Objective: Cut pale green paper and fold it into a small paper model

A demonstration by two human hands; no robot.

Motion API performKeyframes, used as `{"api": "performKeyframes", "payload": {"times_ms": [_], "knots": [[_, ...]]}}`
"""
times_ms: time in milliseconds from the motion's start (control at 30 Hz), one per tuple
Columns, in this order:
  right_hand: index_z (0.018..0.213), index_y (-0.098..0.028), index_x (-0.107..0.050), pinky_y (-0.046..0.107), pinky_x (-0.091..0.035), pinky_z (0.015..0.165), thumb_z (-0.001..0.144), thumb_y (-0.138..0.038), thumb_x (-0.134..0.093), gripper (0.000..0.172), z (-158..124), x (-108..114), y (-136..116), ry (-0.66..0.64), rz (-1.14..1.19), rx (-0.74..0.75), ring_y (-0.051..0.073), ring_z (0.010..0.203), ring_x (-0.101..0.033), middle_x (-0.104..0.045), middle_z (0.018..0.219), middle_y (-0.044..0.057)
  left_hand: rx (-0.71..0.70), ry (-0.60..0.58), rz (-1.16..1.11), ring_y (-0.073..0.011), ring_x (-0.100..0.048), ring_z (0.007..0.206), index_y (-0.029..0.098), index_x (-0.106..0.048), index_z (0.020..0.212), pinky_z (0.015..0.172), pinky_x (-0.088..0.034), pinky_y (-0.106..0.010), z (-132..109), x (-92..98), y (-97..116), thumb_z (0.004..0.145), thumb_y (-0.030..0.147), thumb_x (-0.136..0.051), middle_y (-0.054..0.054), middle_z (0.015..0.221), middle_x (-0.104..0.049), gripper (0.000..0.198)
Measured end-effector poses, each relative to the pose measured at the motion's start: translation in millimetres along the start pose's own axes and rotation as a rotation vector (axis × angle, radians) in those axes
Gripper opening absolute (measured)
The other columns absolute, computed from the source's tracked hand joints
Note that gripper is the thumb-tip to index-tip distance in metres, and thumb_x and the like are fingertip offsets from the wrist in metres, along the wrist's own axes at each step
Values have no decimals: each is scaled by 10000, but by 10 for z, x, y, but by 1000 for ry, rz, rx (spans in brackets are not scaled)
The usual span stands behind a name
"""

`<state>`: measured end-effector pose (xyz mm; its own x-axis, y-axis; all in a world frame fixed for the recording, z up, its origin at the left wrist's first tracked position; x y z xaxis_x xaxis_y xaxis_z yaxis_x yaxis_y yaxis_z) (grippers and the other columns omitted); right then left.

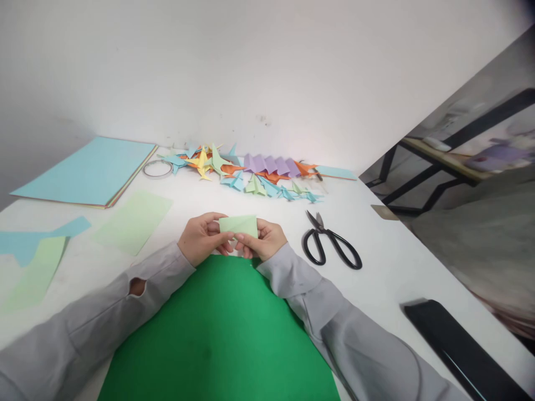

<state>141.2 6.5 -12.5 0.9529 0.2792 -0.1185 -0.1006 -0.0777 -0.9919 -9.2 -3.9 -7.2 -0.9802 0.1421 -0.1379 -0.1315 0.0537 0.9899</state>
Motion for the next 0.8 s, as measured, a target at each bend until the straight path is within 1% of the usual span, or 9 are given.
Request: {"api": "performKeyframes", "payload": {"times_ms": [167, 267, 367, 433, 500, 567, 700, 800], "knots": [[678, -152, -588, 177, -368, 315, 570, -404, -748, 317, 3, -3, 3, -7, 10, -8, 75, 322, -488, -619, 475, -24, 23, -6, -12, -158, -598, 391, 127, -516, 857, 361, -502, -233, -7, 1, 22, 553, 361, -766, 4, 500, -632, 457], [702, -155, -603, 180, -368, 313, 619, -421, -714, 300, 13, 3, 19, -11, 50, 4, 82, 329, -504, -635, 503, -10, 14, 15, -25, -158, -608, 414, 125, -505, 892, 393, -521, -243, -1, 0, 40, 585, 353, -744, 10, 506, -624, 451], [701, -156, -616, 190, -393, 339, 647, -427, -695, 288, 34, 18, 35, 6, 87, 68, 88, 356, -524, -652, 542, 10, -16, 124, -49, -150, -620, 456, 132, -492, 923, 417, -537, -258, 8, 3, 54, 598, 329, -732, 19, 587, -616, 449], [688, -151, -637, 192, -404, 355, 665, -435, -681, 289, 48, 30, 47, 25, 75, 98, 86, 362, -522, -633, 506, 8, -57, 203, -54, -125, -606, 451, 138, -503, 895, 393, -528, -252, 11, 10, 57, 589, 310, -736, 26, 666, -595, 421], [691, -142, -662, 195, -407, 357, 680, -441, -667, 300, 59, 39, 58, 42, 47, 111, 85, 357, -511, -603, 456, 3, -99, 252, -44, -101, -582, 426, 139, -528, 845, 365, -510, -243, 10, 20, 54, 591, 302, -734, 30, 696, -572, 365], [706, -137, -676, 203, -419, 359, 678, -439, -669, 303, 65, 43, 67, 57, 27, 116, 89, 358, -509, -599, 451, 5, -111, 256, -25, -100, -567, 404, 136, -553, 799, 362, -503, -242, 10, 31, 43, 608, 305, -723, 34, 627, -569, 307], [709, -140, -683, 224, -457, 383, 668, -425, -678, 288, 62, 43, 76, 77, 9, 133, 94, 390, -530, -643, 545, 28, -109, 238, 15, -117, -537, 354, 137, -581, 745, 371, -492, -242, 15, 48, 19, 635, 313, -706, 37, 412, -545, 243], [727, -147, -691, 225, -470, 393, 667, -397, -683, 257, 56, 38, 82, 80, 18, 169, 93, 431, -549, -672, 655, 44, -131, 227, 30, -113, -531, 355, 140, -595, 722, 365, -477, -228, 14, 52, 13, 614, 296, -727, 28, 409, -564, 232]]}}
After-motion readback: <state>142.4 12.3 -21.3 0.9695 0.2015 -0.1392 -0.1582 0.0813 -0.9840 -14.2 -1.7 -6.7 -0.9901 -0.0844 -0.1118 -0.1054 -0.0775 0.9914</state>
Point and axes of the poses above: each hand's wrist, its own z-axis towards the middle knuckle, its own x-axis out of the back of the hand, y = z × x, the point moved 1 cm from there along z, towards the middle knuckle
